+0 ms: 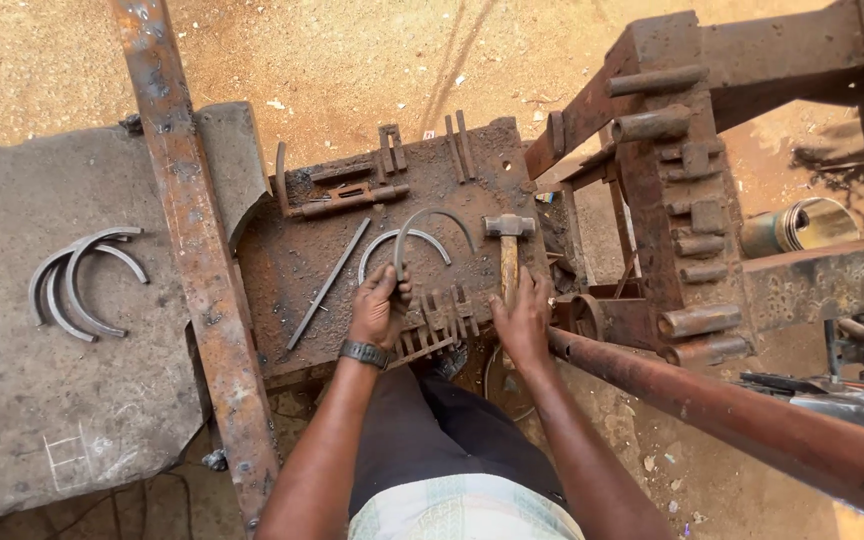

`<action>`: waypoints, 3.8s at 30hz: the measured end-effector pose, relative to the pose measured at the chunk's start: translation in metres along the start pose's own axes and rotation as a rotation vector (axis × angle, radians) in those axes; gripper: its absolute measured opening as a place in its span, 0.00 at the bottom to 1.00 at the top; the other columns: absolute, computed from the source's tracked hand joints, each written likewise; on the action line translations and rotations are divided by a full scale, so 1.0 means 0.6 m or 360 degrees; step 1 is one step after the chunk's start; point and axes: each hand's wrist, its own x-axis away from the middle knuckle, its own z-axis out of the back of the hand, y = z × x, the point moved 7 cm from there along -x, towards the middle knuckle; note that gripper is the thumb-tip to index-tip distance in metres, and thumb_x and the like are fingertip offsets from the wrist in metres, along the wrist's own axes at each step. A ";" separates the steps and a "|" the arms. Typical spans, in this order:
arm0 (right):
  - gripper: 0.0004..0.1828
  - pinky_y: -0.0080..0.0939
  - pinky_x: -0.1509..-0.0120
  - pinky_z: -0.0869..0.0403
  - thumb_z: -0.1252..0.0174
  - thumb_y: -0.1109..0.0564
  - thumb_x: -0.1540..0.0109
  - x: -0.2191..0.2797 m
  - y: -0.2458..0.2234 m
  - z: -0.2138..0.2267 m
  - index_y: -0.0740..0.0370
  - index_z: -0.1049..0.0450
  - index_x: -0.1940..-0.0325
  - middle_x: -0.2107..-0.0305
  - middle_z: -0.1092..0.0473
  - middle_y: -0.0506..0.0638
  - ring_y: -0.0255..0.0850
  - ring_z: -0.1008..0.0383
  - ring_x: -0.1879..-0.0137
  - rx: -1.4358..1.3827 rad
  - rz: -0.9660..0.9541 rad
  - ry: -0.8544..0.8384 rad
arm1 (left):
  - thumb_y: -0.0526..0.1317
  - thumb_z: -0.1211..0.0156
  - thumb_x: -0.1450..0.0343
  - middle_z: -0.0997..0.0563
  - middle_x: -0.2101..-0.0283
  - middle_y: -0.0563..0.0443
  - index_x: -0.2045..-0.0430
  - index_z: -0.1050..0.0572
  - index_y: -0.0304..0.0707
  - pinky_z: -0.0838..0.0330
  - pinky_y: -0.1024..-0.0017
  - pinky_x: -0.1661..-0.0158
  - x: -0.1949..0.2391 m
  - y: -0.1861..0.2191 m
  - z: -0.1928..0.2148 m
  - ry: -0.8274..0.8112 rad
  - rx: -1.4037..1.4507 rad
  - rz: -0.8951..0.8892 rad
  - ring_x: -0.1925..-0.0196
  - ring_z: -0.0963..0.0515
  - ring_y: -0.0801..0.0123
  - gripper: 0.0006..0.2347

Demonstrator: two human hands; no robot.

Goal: Bending a curved metal rod using a hammer and a bending jig.

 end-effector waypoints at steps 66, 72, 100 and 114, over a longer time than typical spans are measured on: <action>0.16 0.31 0.58 0.21 0.28 0.57 0.43 -0.123 -0.083 -0.139 0.63 0.19 0.51 0.63 0.26 0.46 0.30 0.25 0.62 -0.0997 -0.0267 -0.0813 | 0.26 0.50 0.31 0.14 0.56 0.45 0.56 0.17 0.38 0.19 0.71 0.57 0.029 0.098 0.126 0.0742 -0.1747 -0.0257 0.61 0.13 0.67 0.16; 0.17 0.31 0.58 0.21 0.28 0.57 0.43 -0.123 -0.083 -0.136 0.63 0.19 0.52 0.64 0.26 0.47 0.30 0.25 0.63 -0.0960 -0.0278 -0.0814 | 0.32 0.42 0.32 0.14 0.57 0.44 0.57 0.16 0.38 0.20 0.67 0.57 0.028 0.099 0.127 0.0761 -0.1945 -0.0311 0.60 0.14 0.65 0.12; 0.26 0.46 0.62 0.23 0.45 0.62 0.40 -0.059 0.015 0.011 0.66 0.35 0.37 0.61 0.25 0.59 0.45 0.24 0.63 -0.0895 -0.1516 -0.1069 | 0.40 0.32 0.33 0.17 0.65 0.39 0.70 0.21 0.35 0.23 0.55 0.62 -0.056 0.204 -0.214 0.0279 -0.2695 -0.0839 0.64 0.16 0.47 0.08; 0.30 0.37 0.64 0.25 0.36 0.55 0.42 0.104 -0.166 0.314 0.62 0.29 0.36 0.58 0.21 0.51 0.34 0.25 0.64 -0.1096 -0.1465 0.0154 | 0.38 0.30 0.34 0.20 0.71 0.40 0.73 0.25 0.34 0.27 0.57 0.68 -0.231 0.023 -0.567 -0.0992 -0.2168 -0.1209 0.68 0.20 0.50 0.08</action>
